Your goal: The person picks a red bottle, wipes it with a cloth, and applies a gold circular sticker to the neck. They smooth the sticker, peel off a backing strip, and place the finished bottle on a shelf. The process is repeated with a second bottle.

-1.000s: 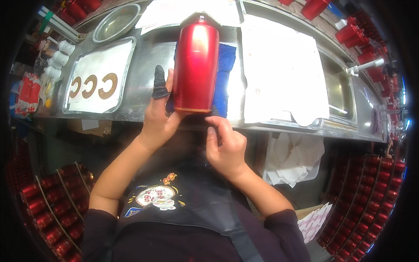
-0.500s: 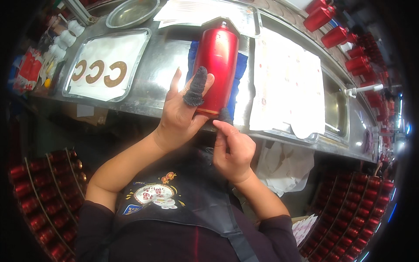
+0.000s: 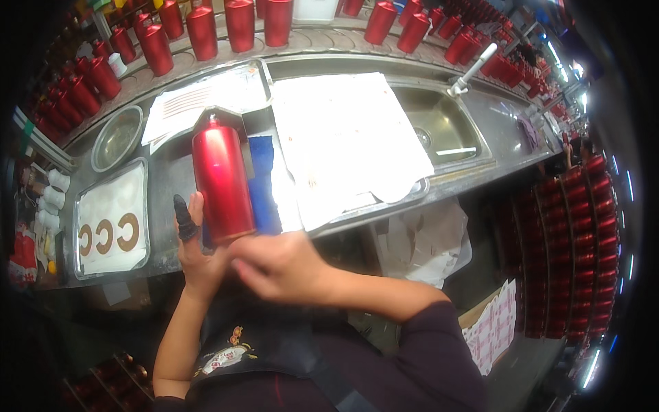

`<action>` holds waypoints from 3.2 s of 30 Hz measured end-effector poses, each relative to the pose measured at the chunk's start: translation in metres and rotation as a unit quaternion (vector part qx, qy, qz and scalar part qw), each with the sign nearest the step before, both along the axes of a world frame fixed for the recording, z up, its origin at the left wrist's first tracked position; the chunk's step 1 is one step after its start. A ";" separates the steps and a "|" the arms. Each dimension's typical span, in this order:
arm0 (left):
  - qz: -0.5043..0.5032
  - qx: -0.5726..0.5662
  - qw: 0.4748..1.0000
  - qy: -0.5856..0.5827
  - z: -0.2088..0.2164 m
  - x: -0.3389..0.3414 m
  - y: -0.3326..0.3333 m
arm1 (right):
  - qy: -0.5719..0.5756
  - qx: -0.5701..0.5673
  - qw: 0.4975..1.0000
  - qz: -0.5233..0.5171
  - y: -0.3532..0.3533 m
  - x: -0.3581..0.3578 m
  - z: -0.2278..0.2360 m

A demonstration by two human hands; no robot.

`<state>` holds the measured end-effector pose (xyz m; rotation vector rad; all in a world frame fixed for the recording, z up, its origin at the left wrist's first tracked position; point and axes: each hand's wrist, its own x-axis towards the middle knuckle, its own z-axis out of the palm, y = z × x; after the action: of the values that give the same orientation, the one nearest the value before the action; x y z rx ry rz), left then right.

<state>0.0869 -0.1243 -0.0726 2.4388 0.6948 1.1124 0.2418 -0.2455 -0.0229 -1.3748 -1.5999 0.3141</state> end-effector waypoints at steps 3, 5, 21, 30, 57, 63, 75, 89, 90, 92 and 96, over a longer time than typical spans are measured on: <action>-0.009 -0.094 0.995 -0.015 0.000 0.001 -0.005 | -0.017 -0.073 0.982 -0.175 -0.007 0.065 -0.008; -0.010 -0.102 0.995 -0.021 -0.002 -0.001 -0.007 | -0.050 -0.075 0.954 -0.286 -0.002 0.131 -0.013; 0.004 -0.129 0.990 0.059 -0.002 -0.013 -0.002 | -0.070 -0.395 0.743 -0.536 0.105 0.458 -0.048; -0.021 -0.164 0.986 0.010 -0.004 -0.010 -0.001 | -0.247 -0.104 0.830 -0.489 0.105 0.362 -0.036; 0.001 -0.226 0.974 0.024 -0.011 -0.014 -0.006 | 0.089 -0.307 0.737 -0.595 -0.103 0.574 -0.126; 0.004 -0.211 0.977 0.030 -0.006 -0.013 -0.009 | 0.070 -0.200 0.769 -0.603 -0.080 0.554 -0.141; -0.050 -0.146 0.988 0.025 0.010 -0.014 -0.001 | -0.290 -0.021 0.840 -0.459 -0.010 0.402 0.017; -0.142 -0.188 0.966 -0.107 0.088 0.031 0.058 | -0.010 -0.019 0.999 -0.035 0.026 0.148 0.146; -0.187 -0.245 0.947 -0.087 0.093 0.037 0.059 | -0.006 -0.020 1.000 -0.001 0.028 0.138 0.150; -0.251 -0.314 0.914 -0.056 0.100 0.044 0.055 | 0.000 -0.022 0.998 0.065 0.032 0.125 0.152; -0.234 -0.467 0.850 -0.070 0.098 0.013 0.022 | 0.103 -0.060 0.985 0.125 0.055 0.112 0.139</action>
<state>0.0995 -0.1025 0.0256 1.5307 0.4014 0.5359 0.3542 -0.1905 0.1158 -1.1875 -1.6009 0.6916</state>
